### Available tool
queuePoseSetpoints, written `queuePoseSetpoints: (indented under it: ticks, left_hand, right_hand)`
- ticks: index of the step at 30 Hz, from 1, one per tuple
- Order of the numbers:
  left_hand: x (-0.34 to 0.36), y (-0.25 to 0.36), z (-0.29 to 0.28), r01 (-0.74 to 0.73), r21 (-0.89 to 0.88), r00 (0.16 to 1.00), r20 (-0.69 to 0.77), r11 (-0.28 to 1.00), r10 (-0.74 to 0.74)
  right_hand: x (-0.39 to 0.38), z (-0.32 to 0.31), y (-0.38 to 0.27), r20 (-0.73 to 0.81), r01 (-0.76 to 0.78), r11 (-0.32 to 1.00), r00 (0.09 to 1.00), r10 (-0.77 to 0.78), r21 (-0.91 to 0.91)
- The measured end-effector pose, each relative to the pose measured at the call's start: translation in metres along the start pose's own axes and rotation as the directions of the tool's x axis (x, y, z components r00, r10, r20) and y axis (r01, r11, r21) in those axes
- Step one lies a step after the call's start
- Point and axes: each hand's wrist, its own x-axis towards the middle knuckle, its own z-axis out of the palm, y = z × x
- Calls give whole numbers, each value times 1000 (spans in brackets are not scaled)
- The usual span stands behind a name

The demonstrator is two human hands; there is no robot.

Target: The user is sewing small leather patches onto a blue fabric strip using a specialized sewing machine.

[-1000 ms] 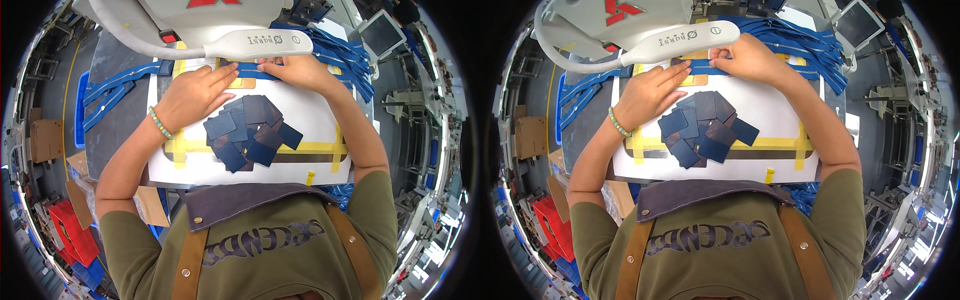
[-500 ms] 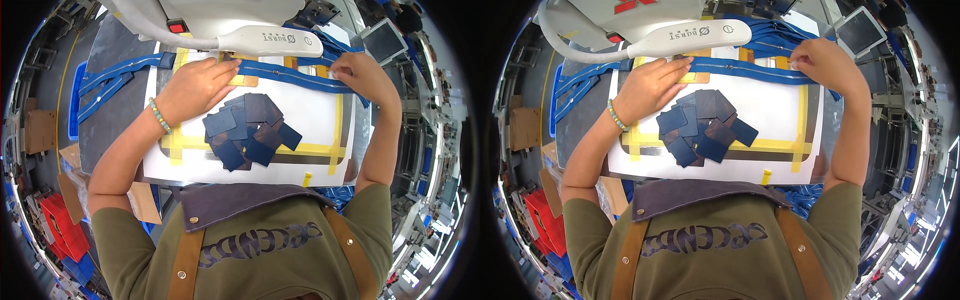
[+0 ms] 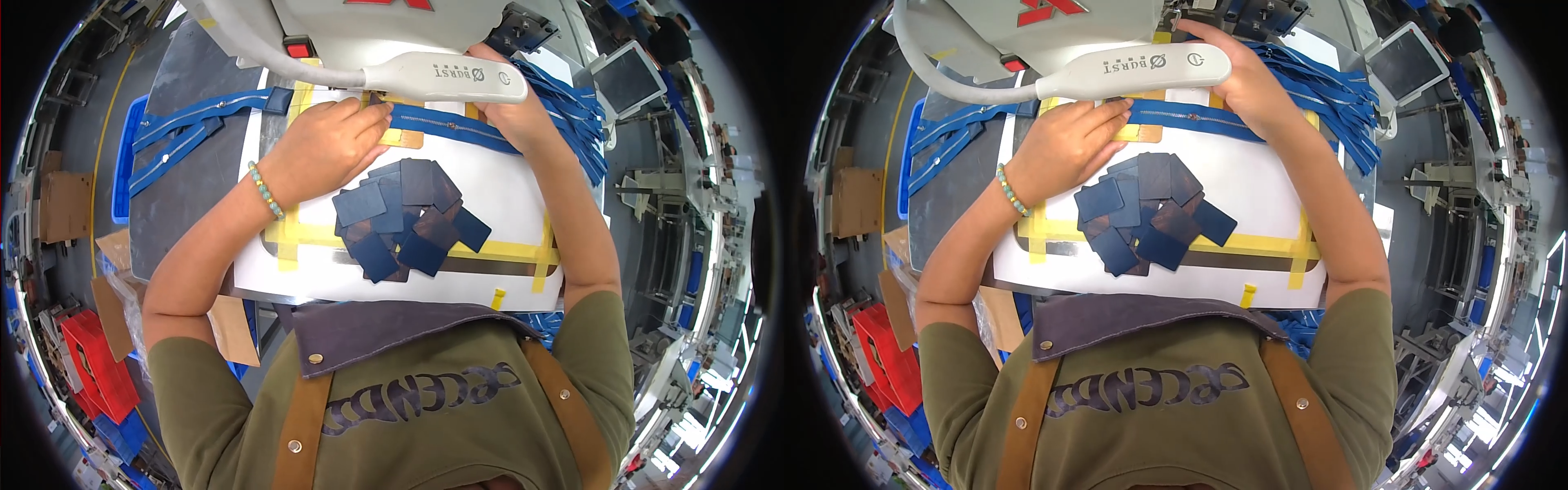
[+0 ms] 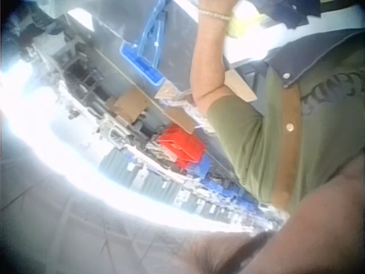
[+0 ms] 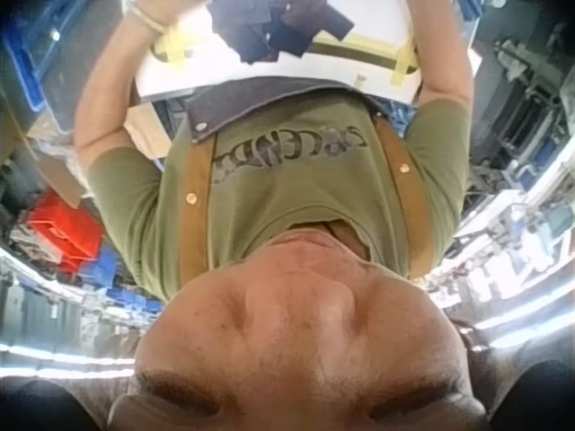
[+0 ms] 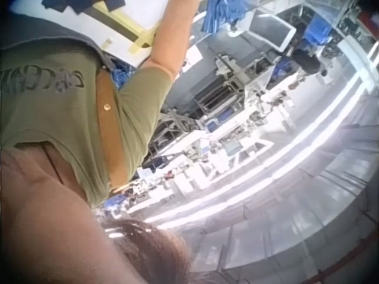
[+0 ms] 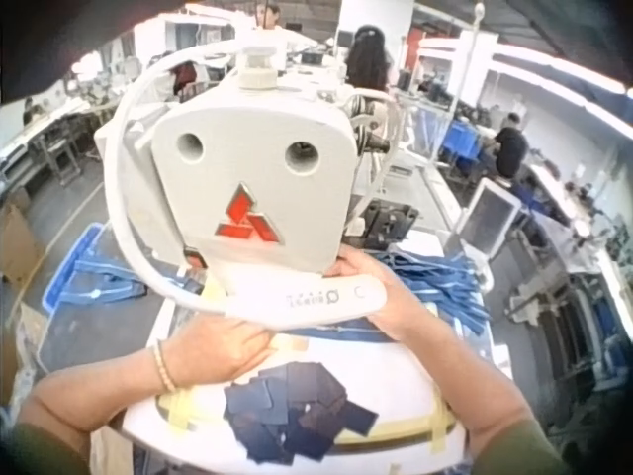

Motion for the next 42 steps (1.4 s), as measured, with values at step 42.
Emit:
queuePoseSetpoints:
  ticks: [42]
  left_hand:
    - [-7, 3, -1, 18, -114, 999, 38, 993, -14]
  right_hand:
    - [-41, 23, 18, 233, 417, 435, 879, -415, -798]
